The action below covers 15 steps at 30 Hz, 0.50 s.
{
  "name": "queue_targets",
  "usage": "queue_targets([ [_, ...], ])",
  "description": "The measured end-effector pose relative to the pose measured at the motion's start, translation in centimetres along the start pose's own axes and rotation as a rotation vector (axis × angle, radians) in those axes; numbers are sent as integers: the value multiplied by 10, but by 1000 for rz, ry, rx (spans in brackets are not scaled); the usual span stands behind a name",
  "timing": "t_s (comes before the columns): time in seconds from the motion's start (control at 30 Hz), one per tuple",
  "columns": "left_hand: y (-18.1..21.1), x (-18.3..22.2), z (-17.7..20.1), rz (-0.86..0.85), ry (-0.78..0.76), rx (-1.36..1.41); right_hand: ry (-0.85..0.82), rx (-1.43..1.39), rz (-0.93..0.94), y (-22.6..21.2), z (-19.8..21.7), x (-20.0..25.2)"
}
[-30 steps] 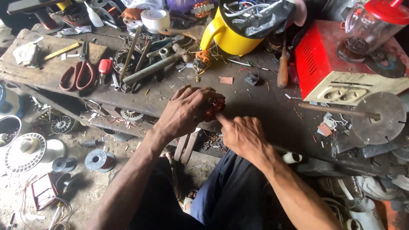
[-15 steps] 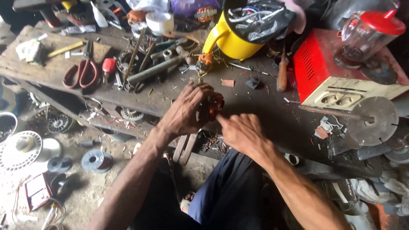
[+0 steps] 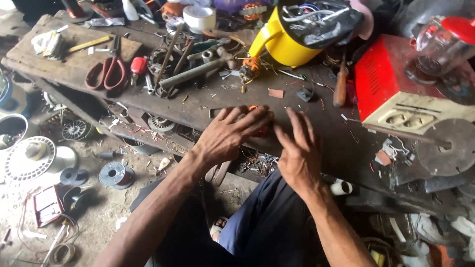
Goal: Winding or repairing a motor stator by tucking copper wires into slots using a small tool.
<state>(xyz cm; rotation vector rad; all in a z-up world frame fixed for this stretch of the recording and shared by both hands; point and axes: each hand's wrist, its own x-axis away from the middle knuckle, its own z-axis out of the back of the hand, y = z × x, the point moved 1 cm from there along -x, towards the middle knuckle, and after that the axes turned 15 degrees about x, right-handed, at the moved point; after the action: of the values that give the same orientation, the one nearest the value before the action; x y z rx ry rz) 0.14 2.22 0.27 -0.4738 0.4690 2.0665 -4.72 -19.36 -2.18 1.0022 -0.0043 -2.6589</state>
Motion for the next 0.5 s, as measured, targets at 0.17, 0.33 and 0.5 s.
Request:
queue_targets([
  [0.17,-10,-10,-2,-89,49,-102,126,-139,-44,6,-2,-3],
  [0.33,-15,-18,-6,-91,41,-78,260,-33,45,-7,-5,-11],
  [0.5,-14,-21,-5,-161,75,-84,-33,-50,59,-12,-15,-32],
])
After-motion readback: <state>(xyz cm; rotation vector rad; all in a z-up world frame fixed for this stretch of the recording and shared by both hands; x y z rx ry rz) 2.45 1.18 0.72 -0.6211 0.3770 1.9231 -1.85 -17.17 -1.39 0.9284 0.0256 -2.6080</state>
